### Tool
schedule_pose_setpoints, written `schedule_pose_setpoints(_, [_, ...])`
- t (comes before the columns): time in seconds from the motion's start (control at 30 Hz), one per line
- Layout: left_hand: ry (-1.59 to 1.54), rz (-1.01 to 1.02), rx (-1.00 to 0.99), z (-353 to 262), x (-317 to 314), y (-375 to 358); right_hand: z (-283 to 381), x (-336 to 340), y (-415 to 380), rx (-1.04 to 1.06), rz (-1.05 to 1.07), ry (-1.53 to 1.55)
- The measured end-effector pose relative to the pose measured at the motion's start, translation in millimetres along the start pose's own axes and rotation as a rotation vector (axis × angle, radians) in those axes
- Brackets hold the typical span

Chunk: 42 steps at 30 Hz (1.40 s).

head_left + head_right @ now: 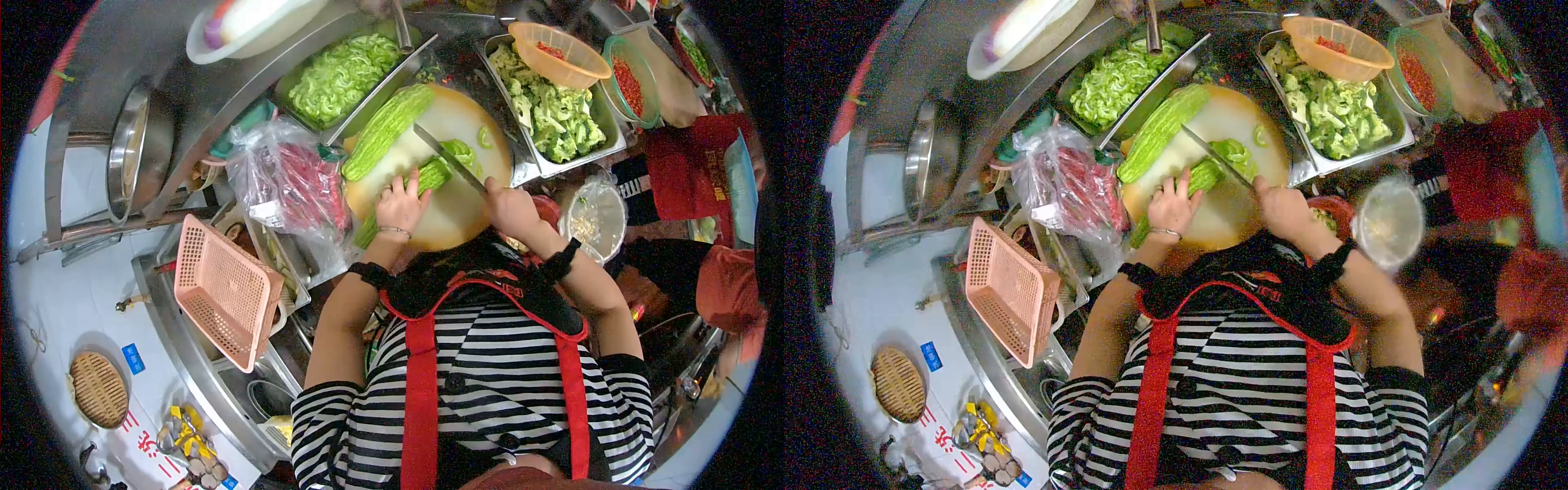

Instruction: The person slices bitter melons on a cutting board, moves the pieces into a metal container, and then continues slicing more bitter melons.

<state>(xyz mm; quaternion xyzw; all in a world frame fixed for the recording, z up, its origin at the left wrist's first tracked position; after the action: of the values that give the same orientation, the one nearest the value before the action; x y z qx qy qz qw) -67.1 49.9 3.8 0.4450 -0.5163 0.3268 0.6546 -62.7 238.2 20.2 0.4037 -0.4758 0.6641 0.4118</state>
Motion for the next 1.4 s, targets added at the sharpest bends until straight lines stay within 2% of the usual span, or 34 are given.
schedule_pose_setpoints(0.1, [-0.029, -0.018, 0.005, -1, 1, -3, 4, -19, 5, 0.044, -0.086, 0.037])
schedule_pose_setpoints(0.17, [-0.037, 0.050, 0.031, 3, -3, 0, -1, -20, 14, 0.078, -0.155, 0.025])
schedule_pose_setpoints(0.23, [-0.039, 0.045, 0.032, 2, -1, -1, 0, -5, 5, -0.001, 0.062, -0.068])
schedule_pose_setpoints(0.33, [-0.038, 0.030, 0.038, 2, -1, 1, 2, 5, -4, 0.018, 0.012, -0.026])
schedule_pose_setpoints(0.4, [-0.036, 0.029, 0.028, 1, -3, -3, 2, -29, 10, 0.044, -0.018, -0.028])
schedule_pose_setpoints(0.47, [-0.023, 0.039, 0.033, 3, -7, 0, 1, -32, 17, 0.072, -0.077, -0.034])
schedule_pose_setpoints(0.6, [-0.024, 0.028, 0.040, 4, -2, 3, -1, -3, 8, 0.070, -0.052, -0.097])
schedule_pose_setpoints(0.67, [-0.005, -0.004, 0.041, 3, -2, 1, 2, 12, 0, 0.036, 0.001, 0.008])
schedule_pose_setpoints(0.8, [-0.014, 0.056, 0.048, 1, -2, 0, 6, -21, 13, 0.078, -0.043, 0.042])
schedule_pose_setpoints(0.87, [-0.041, 0.065, 0.083, 4, -2, 0, 2, -27, 19, 0.017, 0.019, -0.041])
schedule_pose_setpoints(1.0, [-0.005, 0.029, 0.059, 3, -2, 2, -5, 4, 4, 0.011, 0.039, -0.027])
schedule_pose_setpoints(1.07, [-0.034, 0.025, 0.082, 3, 0, 0, 2, 10, -3, 0.123, -0.088, 0.074])
schedule_pose_setpoints(1.17, [-0.042, 0.097, 0.112, 3, -4, 0, 3, -29, 11, 0.085, -0.036, 0.012])
schedule_pose_setpoints(1.27, [-0.029, 0.008, 0.086, 4, 2, 2, 2, -19, 13, 0.096, -0.026, -0.037])
schedule_pose_setpoints(1.33, [-0.031, -0.004, 0.086, 4, 2, 1, -4, -2, 9, 0.033, 0.001, -0.006])
schedule_pose_setpoints(1.4, [-0.039, -0.006, 0.095, 3, 0, 0, -1, 3, 4, 0.058, -0.011, 0.040])
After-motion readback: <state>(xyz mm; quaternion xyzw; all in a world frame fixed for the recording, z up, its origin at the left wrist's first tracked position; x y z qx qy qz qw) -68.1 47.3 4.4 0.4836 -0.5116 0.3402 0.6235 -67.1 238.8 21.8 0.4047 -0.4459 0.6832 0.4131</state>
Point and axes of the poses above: each hand's wrist, its own y-axis towards the middle knuckle, its own x-axis out of the back of the hand, z = x × y, the point moved 6 cm from there along y, towards the middle knuckle, and after that the axes turned 10 degrees about -x, right-handed, at the moved point
